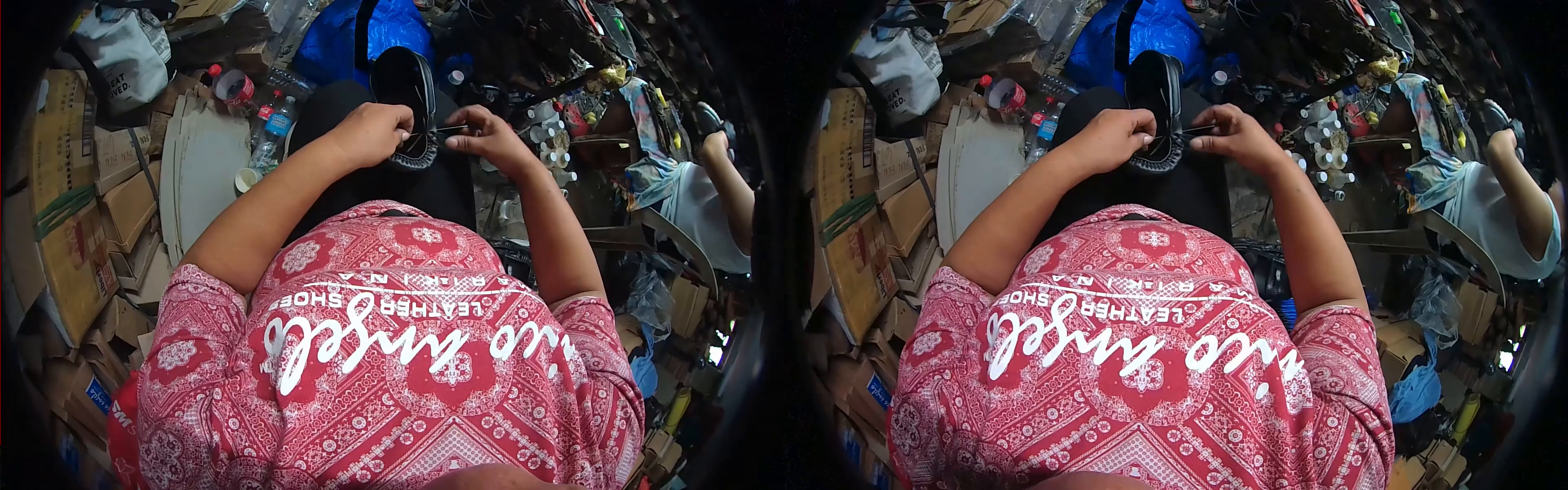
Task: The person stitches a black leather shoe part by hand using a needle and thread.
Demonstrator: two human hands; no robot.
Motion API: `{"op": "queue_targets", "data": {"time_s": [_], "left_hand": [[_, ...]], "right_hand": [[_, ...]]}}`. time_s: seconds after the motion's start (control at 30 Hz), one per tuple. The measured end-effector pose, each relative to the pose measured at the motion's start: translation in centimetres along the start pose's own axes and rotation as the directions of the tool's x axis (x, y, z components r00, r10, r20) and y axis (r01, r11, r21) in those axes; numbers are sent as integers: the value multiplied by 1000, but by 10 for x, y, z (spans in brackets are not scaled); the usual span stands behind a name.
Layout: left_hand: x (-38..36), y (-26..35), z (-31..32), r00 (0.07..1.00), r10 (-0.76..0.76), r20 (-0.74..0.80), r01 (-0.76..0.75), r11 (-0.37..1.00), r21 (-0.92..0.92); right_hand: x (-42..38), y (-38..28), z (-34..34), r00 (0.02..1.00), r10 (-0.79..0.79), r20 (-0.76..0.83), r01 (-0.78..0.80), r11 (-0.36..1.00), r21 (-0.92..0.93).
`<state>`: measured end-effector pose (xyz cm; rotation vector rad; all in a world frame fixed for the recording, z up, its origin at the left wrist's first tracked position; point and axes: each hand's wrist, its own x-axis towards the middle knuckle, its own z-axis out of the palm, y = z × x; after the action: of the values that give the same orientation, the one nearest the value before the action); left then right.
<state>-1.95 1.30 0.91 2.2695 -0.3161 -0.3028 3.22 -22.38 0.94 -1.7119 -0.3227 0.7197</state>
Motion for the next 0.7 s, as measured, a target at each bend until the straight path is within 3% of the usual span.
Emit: {"op": "queue_targets", "data": {"time_s": [0.07, 0.13, 0.23, 0.37, 0.47, 0.53, 0.6, 0.63, 0.7], "left_hand": [[3, 1, 2, 1000, -12, 20, 12, 1000, -3], [6, -2, 5, 999, -25, 38, 25, 1000, -2], [10, -3, 10, 997, 67, 22, -68, 997, 22], [11, 5, 10, 991, 124, 58, -130, 985, 113], [11, 8, 4, 992, 119, 44, -125, 978, 168], [8, 6, 5, 994, 101, 45, -107, 981, 161], [11, 4, 5, 990, 131, 52, -137, 979, 149], [12, 4, 6, 989, 135, 55, -142, 978, 152], [11, 1, 5, 985, 145, 92, -162, 963, 214]], "right_hand": [[-8, 10, -4, 999, 16, -33, -23, 971, -239], [-17, 10, -7, 997, 66, -34, -71, 983, -171], [-24, -5, -17, 992, -92, -91, 57, 943, -328], [9, -2, -34, 921, -338, -192, 118, 714, -690], [13, -15, -30, 865, -477, -155, 225, 645, -730], [3, -36, -13, 906, -416, -80, 225, 632, -741], [0, -44, 1, 890, -367, 272, 354, 176, -919], [4, -39, 6, 884, -334, 326, 363, 52, -930], [6, -43, 13, 898, -251, 361, 385, 49, -922]]}}
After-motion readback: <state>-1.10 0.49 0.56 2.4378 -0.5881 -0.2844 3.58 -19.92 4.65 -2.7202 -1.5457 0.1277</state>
